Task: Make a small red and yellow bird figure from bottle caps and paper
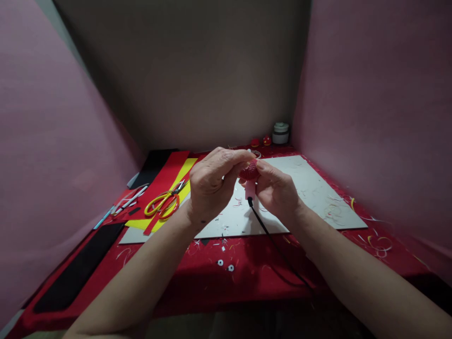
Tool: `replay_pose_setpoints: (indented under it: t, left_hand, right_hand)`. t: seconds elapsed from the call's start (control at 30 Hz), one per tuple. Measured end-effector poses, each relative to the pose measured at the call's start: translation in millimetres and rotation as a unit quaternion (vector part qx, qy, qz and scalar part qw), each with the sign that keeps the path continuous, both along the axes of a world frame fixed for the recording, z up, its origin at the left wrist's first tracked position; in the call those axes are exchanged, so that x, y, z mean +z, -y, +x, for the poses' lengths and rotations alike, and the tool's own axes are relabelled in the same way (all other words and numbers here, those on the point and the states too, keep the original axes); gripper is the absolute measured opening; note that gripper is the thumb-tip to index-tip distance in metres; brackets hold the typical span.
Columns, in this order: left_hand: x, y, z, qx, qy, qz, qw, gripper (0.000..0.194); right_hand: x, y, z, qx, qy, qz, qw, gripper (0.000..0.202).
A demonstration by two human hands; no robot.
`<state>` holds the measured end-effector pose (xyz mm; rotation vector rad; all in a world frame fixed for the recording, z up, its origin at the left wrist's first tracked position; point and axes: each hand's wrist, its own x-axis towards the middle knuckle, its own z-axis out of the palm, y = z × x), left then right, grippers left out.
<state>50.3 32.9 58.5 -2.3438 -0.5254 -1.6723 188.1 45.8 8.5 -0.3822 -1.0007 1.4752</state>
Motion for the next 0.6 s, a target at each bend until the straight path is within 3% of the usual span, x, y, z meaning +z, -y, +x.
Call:
replay_pose_setpoints:
  t: [0.6]
  left_hand:
    - [-1.5,-1.2,-3.6,0.027,-0.065,0.054,0.996,0.019]
  right_hand:
    - [-0.7,-1.8,1.4,-0.005,0.005,0.01,1.0,0.016]
